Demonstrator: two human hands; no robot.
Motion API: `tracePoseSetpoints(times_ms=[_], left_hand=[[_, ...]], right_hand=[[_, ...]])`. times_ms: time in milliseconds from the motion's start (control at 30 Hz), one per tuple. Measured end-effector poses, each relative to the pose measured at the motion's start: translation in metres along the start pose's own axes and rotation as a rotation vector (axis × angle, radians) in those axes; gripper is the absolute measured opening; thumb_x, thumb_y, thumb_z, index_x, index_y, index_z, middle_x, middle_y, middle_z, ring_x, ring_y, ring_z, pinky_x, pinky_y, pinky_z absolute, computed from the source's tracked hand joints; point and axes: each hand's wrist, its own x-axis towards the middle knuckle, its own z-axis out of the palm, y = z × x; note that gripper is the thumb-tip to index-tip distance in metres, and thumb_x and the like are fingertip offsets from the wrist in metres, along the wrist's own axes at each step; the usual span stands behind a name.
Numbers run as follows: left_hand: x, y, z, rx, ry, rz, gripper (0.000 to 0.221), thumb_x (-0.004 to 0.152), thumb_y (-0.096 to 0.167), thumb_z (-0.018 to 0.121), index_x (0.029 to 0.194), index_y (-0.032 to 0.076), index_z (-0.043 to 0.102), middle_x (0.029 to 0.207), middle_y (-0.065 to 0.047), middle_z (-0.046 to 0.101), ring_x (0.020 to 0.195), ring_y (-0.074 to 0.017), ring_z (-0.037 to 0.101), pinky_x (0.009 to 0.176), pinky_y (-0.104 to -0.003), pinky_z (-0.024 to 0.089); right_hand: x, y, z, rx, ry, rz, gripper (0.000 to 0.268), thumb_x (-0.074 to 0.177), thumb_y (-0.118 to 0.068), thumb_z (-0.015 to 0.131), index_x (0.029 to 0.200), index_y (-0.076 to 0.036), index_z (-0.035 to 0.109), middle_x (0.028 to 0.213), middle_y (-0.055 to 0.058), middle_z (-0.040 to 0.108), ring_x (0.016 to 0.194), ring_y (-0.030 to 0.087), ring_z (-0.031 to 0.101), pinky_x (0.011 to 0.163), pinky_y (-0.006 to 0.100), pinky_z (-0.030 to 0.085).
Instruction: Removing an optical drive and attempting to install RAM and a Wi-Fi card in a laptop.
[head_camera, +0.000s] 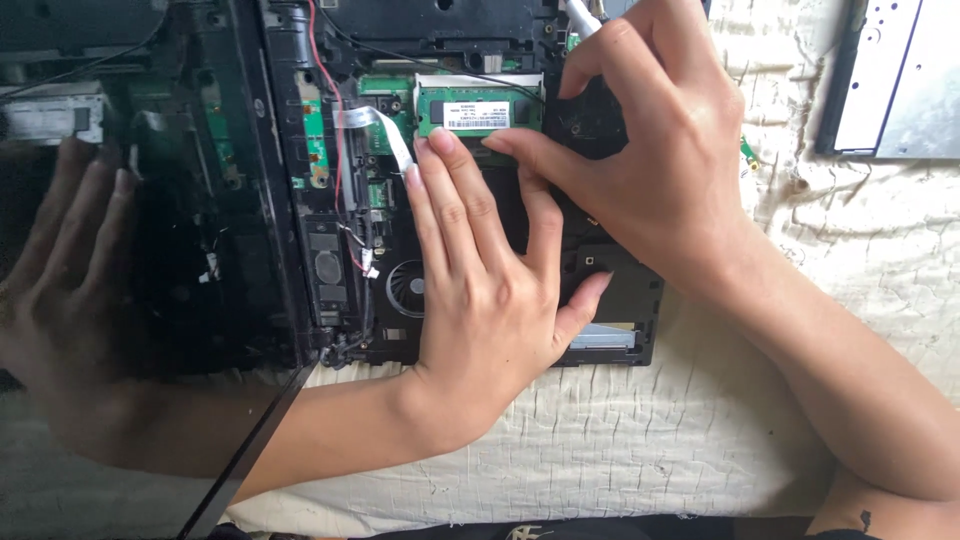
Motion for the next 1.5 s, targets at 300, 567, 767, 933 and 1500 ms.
tracePoseSetpoints(times_ms=[300,567,767,933,1500], left_hand=[[-0.005,0.002,-0.009,0.077,0.011,-0.020,0.085,0.098,0.064,0.069,0.141,-0.008,0.058,0.143,-0.056,0.031,0.139,-0.0680,0.035,0.120,-0.068,0.024],[0.002,-0.003,0.000,0.052,0.051,0.072,0.085,0.098,0.058,0.074,0.133,-0.018,0.058,0.147,-0.052,0.029,0.143,-0.0633,0.030,0.123,-0.066,0.021],[0.003,-0.007,0.002,0.059,0.036,0.112,0.083,0.099,0.062,0.068,0.131,-0.015,0.059,0.142,-0.056,0.034,0.139,-0.0659,0.034,0.122,-0.066,0.020],[0.002,-0.007,0.004,0.074,0.050,0.112,0.080,0.100,0.061,0.068,0.129,-0.013,0.060,0.144,-0.055,0.032,0.140,-0.0654,0.034,0.123,-0.066,0.021],[0.004,-0.005,0.001,-0.026,0.047,0.130,0.072,0.097,0.049,0.077,0.132,-0.009,0.055,0.145,-0.051,0.034,0.136,-0.0699,0.035,0.118,-0.072,0.027]], right_hand=[[-0.001,0.000,0.001,0.023,0.022,-0.004,0.057,0.091,-0.012,0.112,0.102,0.006,0.059,0.112,0.020,0.055,0.084,0.030,0.055,0.071,0.042,0.048],[0.003,0.002,0.002,0.020,0.044,-0.058,0.051,0.092,-0.013,0.109,0.100,0.004,0.061,0.108,0.018,0.053,0.082,0.029,0.054,0.071,0.041,0.048],[0.002,0.006,-0.006,0.234,0.022,-0.036,0.022,0.099,0.012,0.085,0.101,0.011,0.062,0.107,0.020,0.053,0.079,0.026,0.054,0.070,0.037,0.043],[0.002,0.006,-0.001,0.175,0.045,-0.052,0.020,0.101,0.014,0.082,0.102,0.009,0.063,0.107,0.020,0.052,0.080,0.027,0.054,0.068,0.037,0.044],[0.003,0.008,-0.002,0.190,0.046,-0.080,0.021,0.098,0.015,0.084,0.101,0.009,0.064,0.106,0.019,0.051,0.082,0.029,0.051,0.071,0.038,0.043]])
